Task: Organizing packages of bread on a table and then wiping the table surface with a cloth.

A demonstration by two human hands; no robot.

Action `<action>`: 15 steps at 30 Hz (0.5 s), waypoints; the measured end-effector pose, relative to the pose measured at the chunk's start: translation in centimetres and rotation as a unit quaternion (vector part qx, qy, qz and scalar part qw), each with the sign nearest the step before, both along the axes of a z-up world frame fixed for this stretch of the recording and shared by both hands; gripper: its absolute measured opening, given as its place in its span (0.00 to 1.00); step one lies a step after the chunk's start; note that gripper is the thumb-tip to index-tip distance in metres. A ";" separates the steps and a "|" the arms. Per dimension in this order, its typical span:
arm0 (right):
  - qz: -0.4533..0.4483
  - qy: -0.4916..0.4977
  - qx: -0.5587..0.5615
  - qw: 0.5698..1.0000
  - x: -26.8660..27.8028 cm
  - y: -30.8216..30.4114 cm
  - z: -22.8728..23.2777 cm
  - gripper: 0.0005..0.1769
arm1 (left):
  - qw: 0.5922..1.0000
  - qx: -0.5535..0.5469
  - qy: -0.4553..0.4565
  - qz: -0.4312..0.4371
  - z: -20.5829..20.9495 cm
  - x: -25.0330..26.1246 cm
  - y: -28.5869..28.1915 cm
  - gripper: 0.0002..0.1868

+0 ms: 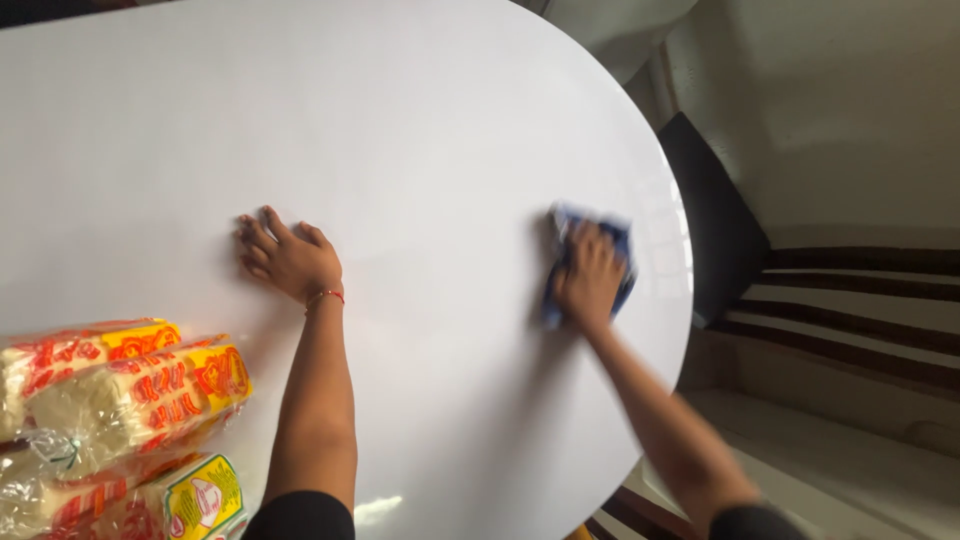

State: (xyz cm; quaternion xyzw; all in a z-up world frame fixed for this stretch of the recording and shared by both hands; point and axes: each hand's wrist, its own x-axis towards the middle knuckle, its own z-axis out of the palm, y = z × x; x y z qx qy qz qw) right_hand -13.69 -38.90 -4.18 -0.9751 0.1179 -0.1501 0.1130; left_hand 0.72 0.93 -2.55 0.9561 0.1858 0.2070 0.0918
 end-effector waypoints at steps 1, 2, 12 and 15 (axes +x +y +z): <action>0.021 0.010 0.023 0.999 -2.8 2.0 0.6 0.44 | 1.000 0.008 -0.004 0.001 -0.1 0.0 0.0 0.30; 0.024 0.012 0.019 0.999 -4.6 3.3 1.9 0.44 | 1.000 0.004 -0.002 0.005 0.1 -0.2 -0.3 0.30; 0.048 0.026 0.032 0.998 6.1 3.7 3.4 0.42 | 0.999 0.002 0.034 0.007 1.4 -0.9 -1.0 0.32; 0.040 0.000 0.012 0.999 15.1 0.7 1.3 0.41 | 0.999 0.009 0.049 0.010 1.7 -0.7 -1.2 0.33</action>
